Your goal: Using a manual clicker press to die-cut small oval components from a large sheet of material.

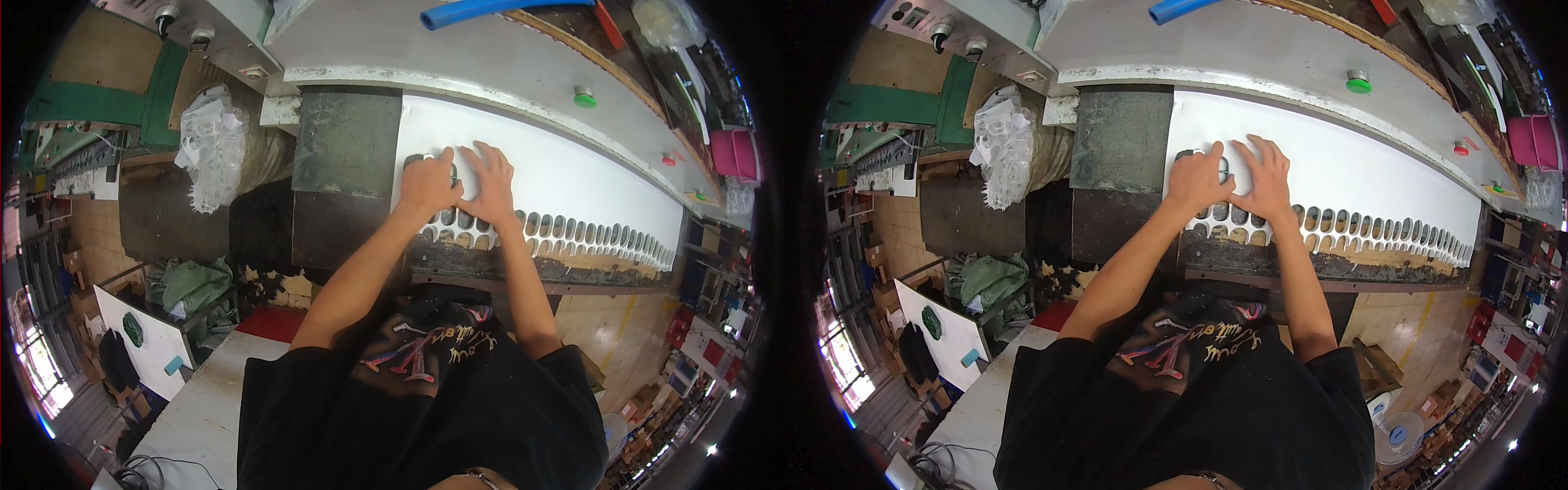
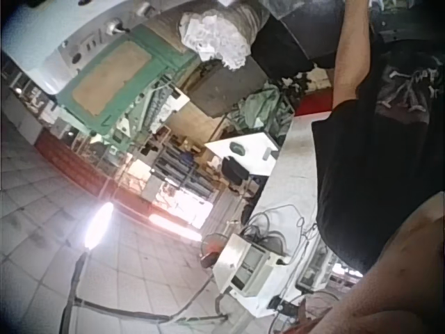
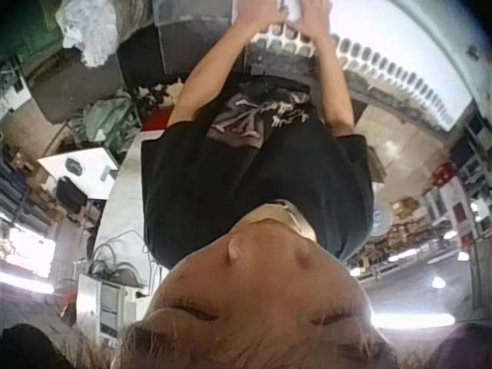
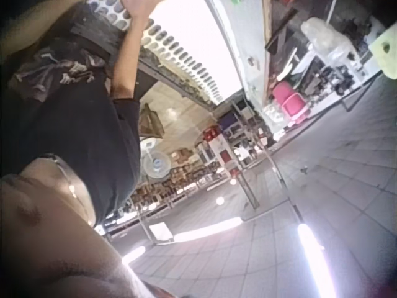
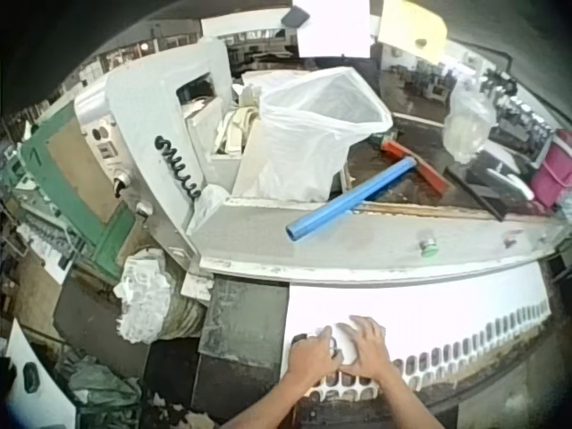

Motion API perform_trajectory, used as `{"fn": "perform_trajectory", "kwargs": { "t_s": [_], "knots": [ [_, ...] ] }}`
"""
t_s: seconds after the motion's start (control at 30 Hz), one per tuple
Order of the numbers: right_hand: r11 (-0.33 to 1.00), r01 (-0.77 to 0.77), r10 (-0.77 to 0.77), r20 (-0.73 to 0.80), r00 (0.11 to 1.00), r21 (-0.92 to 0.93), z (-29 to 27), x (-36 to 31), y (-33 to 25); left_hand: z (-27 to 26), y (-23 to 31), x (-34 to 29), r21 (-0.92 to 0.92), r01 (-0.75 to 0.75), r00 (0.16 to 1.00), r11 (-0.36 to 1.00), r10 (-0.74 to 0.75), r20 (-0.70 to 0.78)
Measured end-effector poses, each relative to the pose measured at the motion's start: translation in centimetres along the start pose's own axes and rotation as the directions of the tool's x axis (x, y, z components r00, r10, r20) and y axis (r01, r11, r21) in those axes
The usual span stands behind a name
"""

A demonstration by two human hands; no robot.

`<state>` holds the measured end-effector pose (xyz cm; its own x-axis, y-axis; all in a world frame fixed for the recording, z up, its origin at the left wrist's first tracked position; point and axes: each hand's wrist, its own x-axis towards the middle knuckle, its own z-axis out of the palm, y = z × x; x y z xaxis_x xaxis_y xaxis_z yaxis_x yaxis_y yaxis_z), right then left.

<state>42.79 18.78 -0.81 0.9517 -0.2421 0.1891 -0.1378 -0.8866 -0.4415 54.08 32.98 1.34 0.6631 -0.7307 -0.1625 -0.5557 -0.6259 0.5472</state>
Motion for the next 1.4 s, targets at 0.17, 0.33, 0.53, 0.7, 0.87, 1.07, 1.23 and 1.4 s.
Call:
{"fn": "perform_trajectory", "kwargs": {
  "t_s": [0.17, 0.33, 0.53, 0.7, 0.87, 1.07, 1.23, 1.4],
  "knots": [
    [0.999, 0.01, -0.009, 0.034, 0.999, -0.052, -0.3, -0.7, 1.2, -2.5, 2.2, -3.0, -0.199, 0.014, 0.997, 0.98, -0.029, -0.071],
    [0.976, 0.06, -0.061, -0.002, 0.998, 0.209, -1.8, -0.5, 1.7, -3.9, 0.1, -5.3, -0.494, -0.151, 0.929, 0.856, -0.049, -0.368],
    [-0.169, -0.333, 0.273, 0.368, 0.889, 0.928, 0.8, -3.6, -5.7, -1.9, -2.8, -9.6, -0.775, -0.187, 0.924, 0.603, -0.159, -0.347],
    [-0.373, -0.481, 0.257, 0.586, 0.769, 0.794, -1.2, -3.0, -11.5, -0.8, -1.0, -11.5, -0.502, -0.29, 0.911, 0.815, 0.073, -0.406],
    [-0.254, -0.456, 0.345, 0.521, 0.781, 0.853, -1.0, -3.7, -12.3, -2.5, 1.3, -12.6, -0.436, -0.355, 0.891, 0.827, 0.158, -0.427],
    [-0.3, -0.394, 0.402, 0.489, 0.774, 0.869, -1.5, -4.0, -11.3, -3.2, 1.9, -12.9, -0.461, -0.258, 0.956, 0.849, 0.157, -0.246],
    [-0.424, -0.231, 0.433, 0.42, 0.797, 0.876, -2.5, -4.4, -12.3, -2.3, 2.6, -13.5, -0.752, -0.215, 0.926, 0.623, -0.113, -0.359],
    [-0.177, -0.303, 0.406, 0.35, 0.844, 0.936, -3.7, -4.5, -12.7, -3.0, 1.7, -14.1, -0.578, -0.214, 0.965, 0.787, 0.078, -0.251]
  ]
}}
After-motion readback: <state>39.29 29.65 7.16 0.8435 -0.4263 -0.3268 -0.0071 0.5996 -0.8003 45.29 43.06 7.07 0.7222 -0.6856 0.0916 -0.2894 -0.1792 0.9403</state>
